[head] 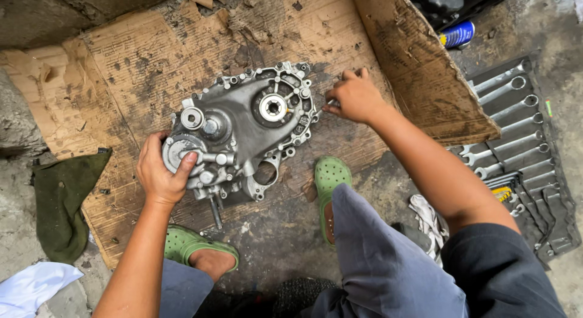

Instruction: The person uses a wrench to tighten bolts on a disassembled engine block placed on cardboard. They hold the engine steady with one hand while turning the wrench with the other, working on multiple bolt locations around the perimeter.

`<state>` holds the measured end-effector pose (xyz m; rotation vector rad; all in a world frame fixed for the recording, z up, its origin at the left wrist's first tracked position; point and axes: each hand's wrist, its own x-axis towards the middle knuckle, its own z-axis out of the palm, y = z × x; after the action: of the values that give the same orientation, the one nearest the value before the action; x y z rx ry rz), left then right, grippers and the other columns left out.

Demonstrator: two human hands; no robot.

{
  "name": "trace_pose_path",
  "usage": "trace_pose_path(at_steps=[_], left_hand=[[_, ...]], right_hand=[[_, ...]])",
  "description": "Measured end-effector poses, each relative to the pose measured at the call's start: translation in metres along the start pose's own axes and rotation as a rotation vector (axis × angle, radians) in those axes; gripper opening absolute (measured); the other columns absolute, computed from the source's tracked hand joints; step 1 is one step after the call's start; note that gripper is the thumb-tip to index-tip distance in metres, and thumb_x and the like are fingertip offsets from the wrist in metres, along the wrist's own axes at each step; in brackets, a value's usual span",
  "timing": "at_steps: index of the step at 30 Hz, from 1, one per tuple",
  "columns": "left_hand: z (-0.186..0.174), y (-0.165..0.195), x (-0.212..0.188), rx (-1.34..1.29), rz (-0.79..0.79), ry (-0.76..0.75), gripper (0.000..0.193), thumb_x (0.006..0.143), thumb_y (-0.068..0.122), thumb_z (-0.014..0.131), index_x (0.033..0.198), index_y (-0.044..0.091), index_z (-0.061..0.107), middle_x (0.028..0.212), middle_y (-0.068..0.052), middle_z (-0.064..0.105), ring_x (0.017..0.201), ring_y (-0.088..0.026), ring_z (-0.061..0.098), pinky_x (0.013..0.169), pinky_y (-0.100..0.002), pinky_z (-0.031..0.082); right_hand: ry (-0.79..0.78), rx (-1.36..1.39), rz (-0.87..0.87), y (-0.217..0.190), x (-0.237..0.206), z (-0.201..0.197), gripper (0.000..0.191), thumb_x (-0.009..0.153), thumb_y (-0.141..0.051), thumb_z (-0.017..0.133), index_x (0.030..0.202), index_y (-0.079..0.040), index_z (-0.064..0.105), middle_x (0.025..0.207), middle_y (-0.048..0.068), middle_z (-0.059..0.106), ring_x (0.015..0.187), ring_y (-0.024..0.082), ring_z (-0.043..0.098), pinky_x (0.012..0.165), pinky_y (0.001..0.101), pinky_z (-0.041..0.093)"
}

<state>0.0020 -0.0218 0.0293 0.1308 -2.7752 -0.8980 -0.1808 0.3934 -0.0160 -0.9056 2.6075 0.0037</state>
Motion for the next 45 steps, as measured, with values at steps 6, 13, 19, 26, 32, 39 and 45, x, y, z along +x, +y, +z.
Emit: trace_pose_path(at_steps=[6,13,19,26,32,39,45], left_hand=[[-0.004,0.006,0.001,-0.007,-0.001,-0.018,0.077,0.091,0.069,0.065,0.122,-0.001,0.061,0.110,-0.023,0.065,0.106,-0.045,0.065,0.093,-0.051,0.050],[-0.006,0.006,0.003,0.004,0.002,-0.016,0.078,0.091,0.070,0.065,0.121,-0.002,0.060,0.110,-0.024,0.065,0.106,-0.045,0.064,0.092,-0.050,0.050],[-0.006,0.010,0.002,-0.001,0.008,-0.006,0.075,0.092,0.069,0.066,0.123,0.000,0.061,0.112,-0.023,0.066,0.108,-0.045,0.065,0.093,-0.051,0.050],[-0.011,0.013,0.005,0.000,-0.021,-0.007,0.075,0.089,0.068,0.067,0.122,0.000,0.062,0.110,-0.022,0.067,0.106,-0.044,0.065,0.092,-0.051,0.050],[-0.013,0.012,0.007,-0.006,0.006,0.006,0.076,0.090,0.068,0.067,0.122,-0.001,0.061,0.111,-0.023,0.066,0.106,-0.045,0.065,0.092,-0.050,0.050],[-0.012,0.010,0.004,-0.011,-0.014,-0.009,0.073,0.090,0.065,0.068,0.121,0.000,0.062,0.111,-0.023,0.067,0.107,-0.045,0.065,0.092,-0.051,0.050],[-0.008,0.015,0.005,-0.002,0.012,0.000,0.073,0.091,0.065,0.068,0.123,0.000,0.061,0.113,-0.023,0.066,0.108,-0.046,0.064,0.093,-0.050,0.050]], right_hand=[[-0.122,-0.129,-0.112,0.002,0.038,-0.026,0.051,0.080,-0.064,0.072,0.118,-0.029,0.074,0.112,-0.001,0.072,0.120,0.025,0.049,0.110,0.0493,0.031],[-0.067,-0.143,-0.200,0.001,0.041,-0.021,0.069,0.081,-0.060,0.071,0.138,-0.023,0.059,0.125,0.001,0.068,0.125,0.025,0.048,0.113,0.0468,0.030],[-0.023,-0.133,-0.325,0.020,0.041,-0.011,0.063,0.089,-0.063,0.064,0.134,-0.019,0.061,0.123,0.004,0.065,0.125,0.027,0.050,0.116,0.0479,0.032],[-0.019,-0.125,-0.282,0.033,0.036,-0.002,0.060,0.091,-0.066,0.057,0.129,-0.020,0.064,0.123,0.006,0.065,0.125,0.028,0.051,0.114,0.0489,0.035],[-0.127,-0.077,0.011,0.016,0.005,0.026,0.058,0.101,-0.066,0.042,0.127,-0.021,0.067,0.115,0.010,0.071,0.125,0.031,0.057,0.112,0.0569,0.037],[-0.085,1.675,0.600,-0.051,-0.036,0.117,0.050,0.104,-0.044,0.053,0.125,0.001,0.063,0.110,0.021,0.073,0.086,0.036,0.075,0.076,0.0485,0.062],[0.010,2.510,0.872,-0.129,-0.007,0.127,0.048,0.108,-0.051,0.028,0.102,-0.008,0.048,0.080,0.016,0.068,0.092,0.036,0.072,0.084,0.0498,0.062]])
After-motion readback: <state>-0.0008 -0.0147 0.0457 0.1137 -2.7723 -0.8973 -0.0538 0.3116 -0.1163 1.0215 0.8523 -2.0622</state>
